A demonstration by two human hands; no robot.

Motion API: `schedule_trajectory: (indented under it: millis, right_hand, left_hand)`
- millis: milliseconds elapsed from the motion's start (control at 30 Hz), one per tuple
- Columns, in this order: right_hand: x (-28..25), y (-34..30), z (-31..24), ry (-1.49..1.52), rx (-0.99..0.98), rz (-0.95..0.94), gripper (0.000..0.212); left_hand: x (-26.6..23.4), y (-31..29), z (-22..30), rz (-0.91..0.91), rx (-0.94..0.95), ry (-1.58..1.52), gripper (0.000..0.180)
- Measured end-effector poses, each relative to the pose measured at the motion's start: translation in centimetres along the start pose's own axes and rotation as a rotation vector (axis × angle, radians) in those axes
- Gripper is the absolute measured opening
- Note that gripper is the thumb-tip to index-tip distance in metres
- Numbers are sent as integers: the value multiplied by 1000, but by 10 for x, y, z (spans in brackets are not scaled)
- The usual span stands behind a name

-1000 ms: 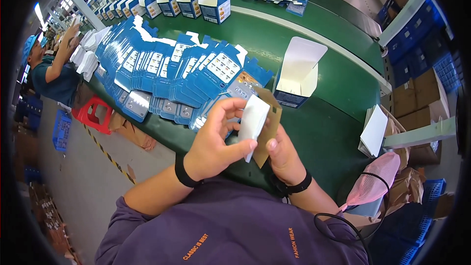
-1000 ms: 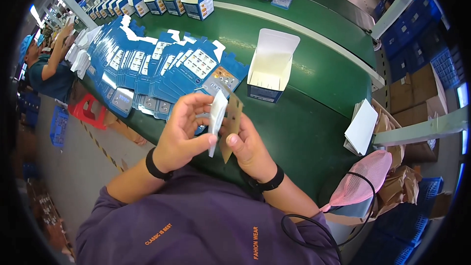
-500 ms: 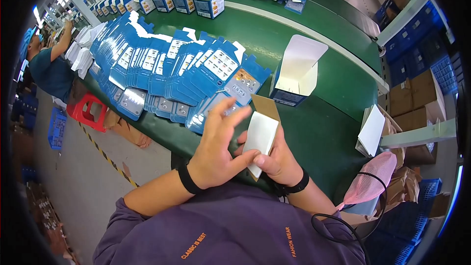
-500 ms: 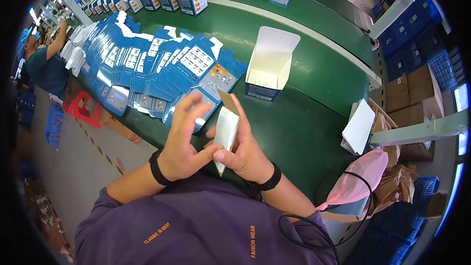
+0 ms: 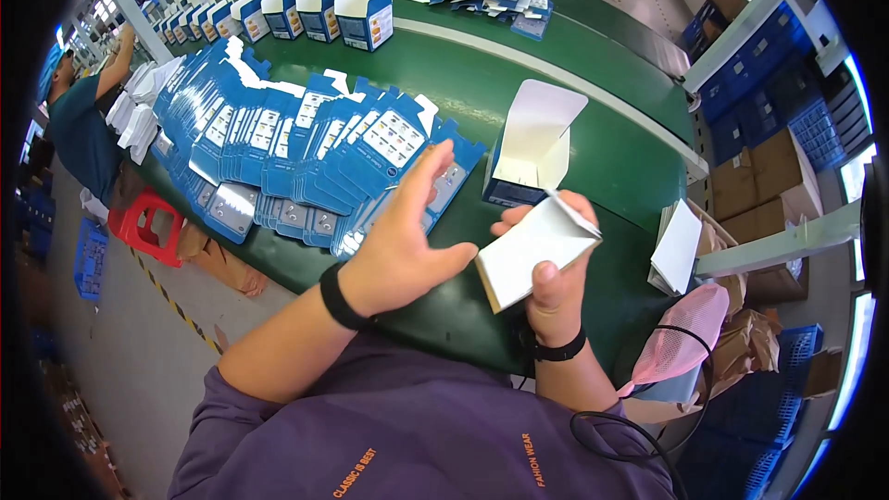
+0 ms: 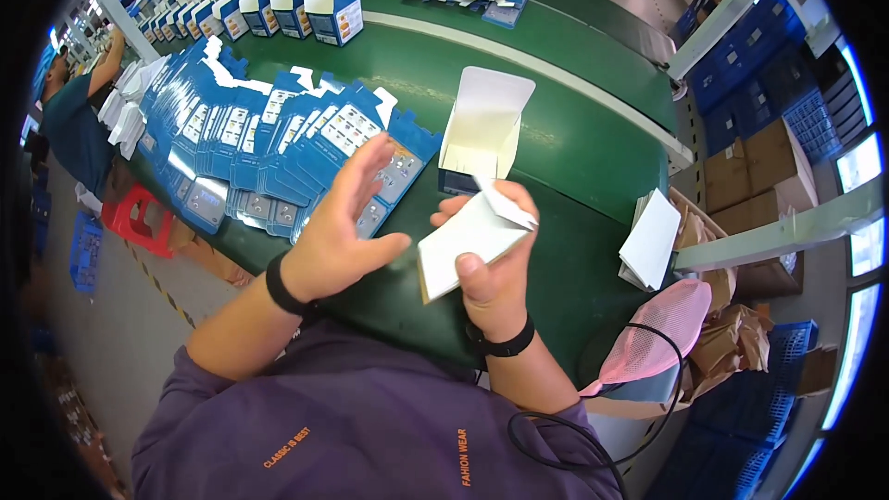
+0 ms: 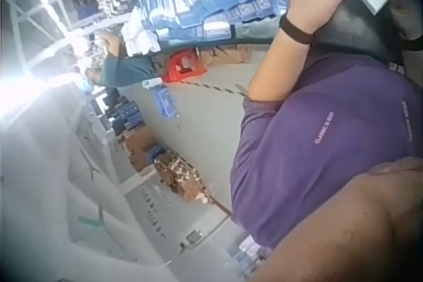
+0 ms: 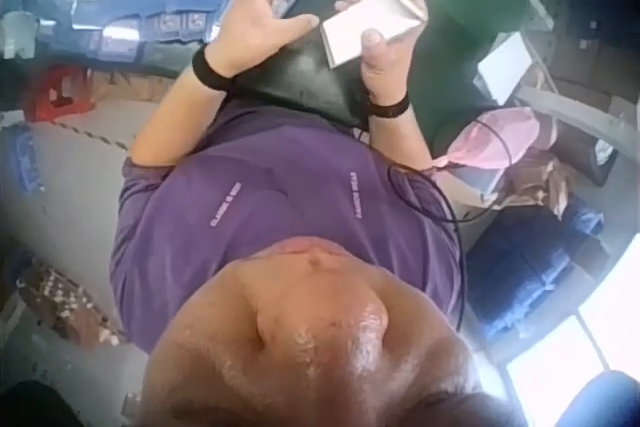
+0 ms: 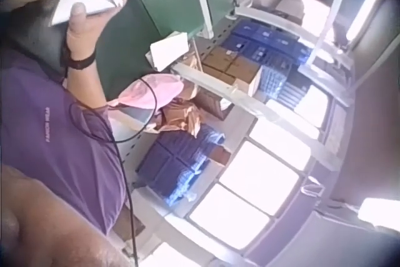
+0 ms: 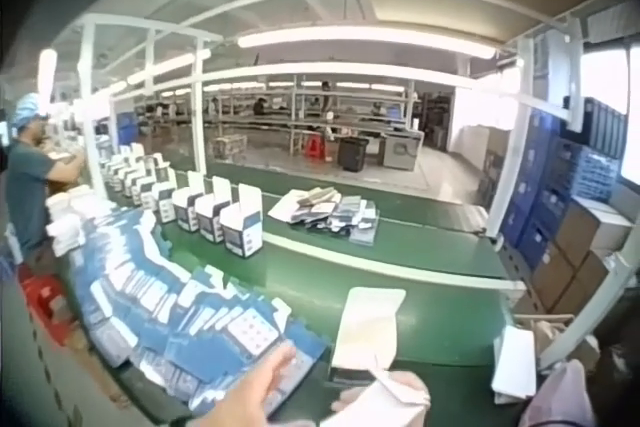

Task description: The person folds several blue cardboard boxes by hand and places them on a conveyor belt. Then, they fold a white cardboard insert and tuck it into one of the blue boxes.

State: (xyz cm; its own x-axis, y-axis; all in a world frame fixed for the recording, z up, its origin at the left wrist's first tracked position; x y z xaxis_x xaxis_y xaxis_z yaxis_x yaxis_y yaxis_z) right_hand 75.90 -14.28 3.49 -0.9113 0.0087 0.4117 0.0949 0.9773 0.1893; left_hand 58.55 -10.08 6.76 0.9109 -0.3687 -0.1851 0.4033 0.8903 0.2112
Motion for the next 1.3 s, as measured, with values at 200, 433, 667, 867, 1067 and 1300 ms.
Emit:
schedule_trajectory:
  millis: [200,433,667,867,1067,1300]
  right_hand:
    - [-31,6,-63,-166,-297,224,99]
    - [-14,30,-114,-477,-461,-3,101]
    - [50,13,-82,-1031,-565,-681,83]
    - [94,-2,-75,-1406,-405,-940,73]
    - [95,0,-68,-1587,-246,-950,69]
    - [108,-14,-49,-1767,-362,-1013,70]
  left_hand:
    - [34,91,-39,-49,82,410,117]
    - [47,80,-53,-356,-18,329,101]
    - [10,-30,-25,-278,-31,215,96]
    - [3,-51,-29,-210,-32,193,97]
    - [2,-60,-35,-197,-83,133,98]
    - [6,-64,-35,-144,-68,201,98]
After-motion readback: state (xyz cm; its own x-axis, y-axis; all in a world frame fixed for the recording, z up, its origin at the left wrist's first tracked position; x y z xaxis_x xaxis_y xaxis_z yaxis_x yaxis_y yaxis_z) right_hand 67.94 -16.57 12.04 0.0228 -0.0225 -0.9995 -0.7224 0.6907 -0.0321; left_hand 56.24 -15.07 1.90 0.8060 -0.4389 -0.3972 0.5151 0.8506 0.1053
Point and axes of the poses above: each hand's wrist, its own y-axis towards the middle knuckle, its own x-axis out of the palm, z = x × y, the point moved 8 cm from there along y, towards the middle knuckle, and after that the axes turned 2 degrees about -y, right-handed, at the moved point
